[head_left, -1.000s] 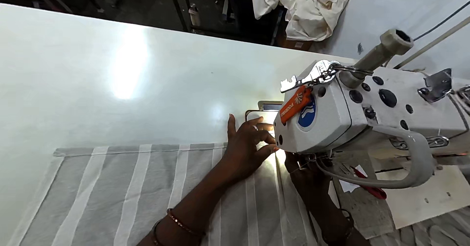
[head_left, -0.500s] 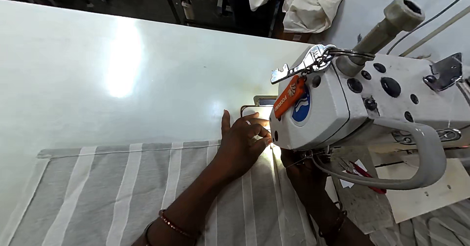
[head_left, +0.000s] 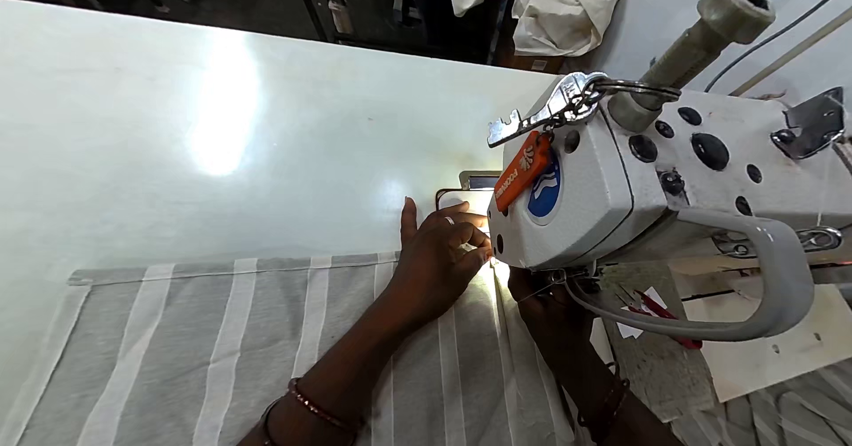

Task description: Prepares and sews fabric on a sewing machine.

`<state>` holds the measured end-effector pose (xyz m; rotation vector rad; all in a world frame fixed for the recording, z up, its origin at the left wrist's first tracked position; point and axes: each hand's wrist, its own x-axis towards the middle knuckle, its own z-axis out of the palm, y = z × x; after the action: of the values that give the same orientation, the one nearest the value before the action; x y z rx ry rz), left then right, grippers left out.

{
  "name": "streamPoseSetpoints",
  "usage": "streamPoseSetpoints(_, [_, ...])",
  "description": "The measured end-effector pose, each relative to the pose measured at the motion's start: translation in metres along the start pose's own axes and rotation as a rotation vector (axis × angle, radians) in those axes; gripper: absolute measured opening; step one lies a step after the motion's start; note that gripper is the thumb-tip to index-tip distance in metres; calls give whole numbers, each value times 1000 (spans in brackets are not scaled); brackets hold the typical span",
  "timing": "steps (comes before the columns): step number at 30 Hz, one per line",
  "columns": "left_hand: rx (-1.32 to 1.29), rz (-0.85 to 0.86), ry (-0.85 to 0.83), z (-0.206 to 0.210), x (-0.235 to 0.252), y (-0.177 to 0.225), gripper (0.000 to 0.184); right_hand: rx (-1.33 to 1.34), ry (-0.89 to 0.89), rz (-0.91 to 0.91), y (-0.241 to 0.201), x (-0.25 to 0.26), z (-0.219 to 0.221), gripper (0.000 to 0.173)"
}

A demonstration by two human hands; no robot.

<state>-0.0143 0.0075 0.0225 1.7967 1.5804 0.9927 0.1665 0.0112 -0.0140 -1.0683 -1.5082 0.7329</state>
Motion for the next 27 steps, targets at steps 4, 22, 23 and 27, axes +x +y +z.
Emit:
streamPoseSetpoints(4, [-3, -15, -1, 0, 0, -1, 13, -54, 4, -36, 0, 1, 0, 7])
streamPoseSetpoints(22, [-24, 25, 50, 5, 0, -2, 11, -152, -63, 50, 0, -1, -6, 12])
streamPoseSetpoints(23, [-35, 16, 72, 6, 1, -3, 12, -195, -90, 109, -3, -1, -12, 17])
streamPoseSetpoints(27, [-262, -40, 209, 3, 3, -2, 19, 175, -57, 503, -8, 19, -36, 14])
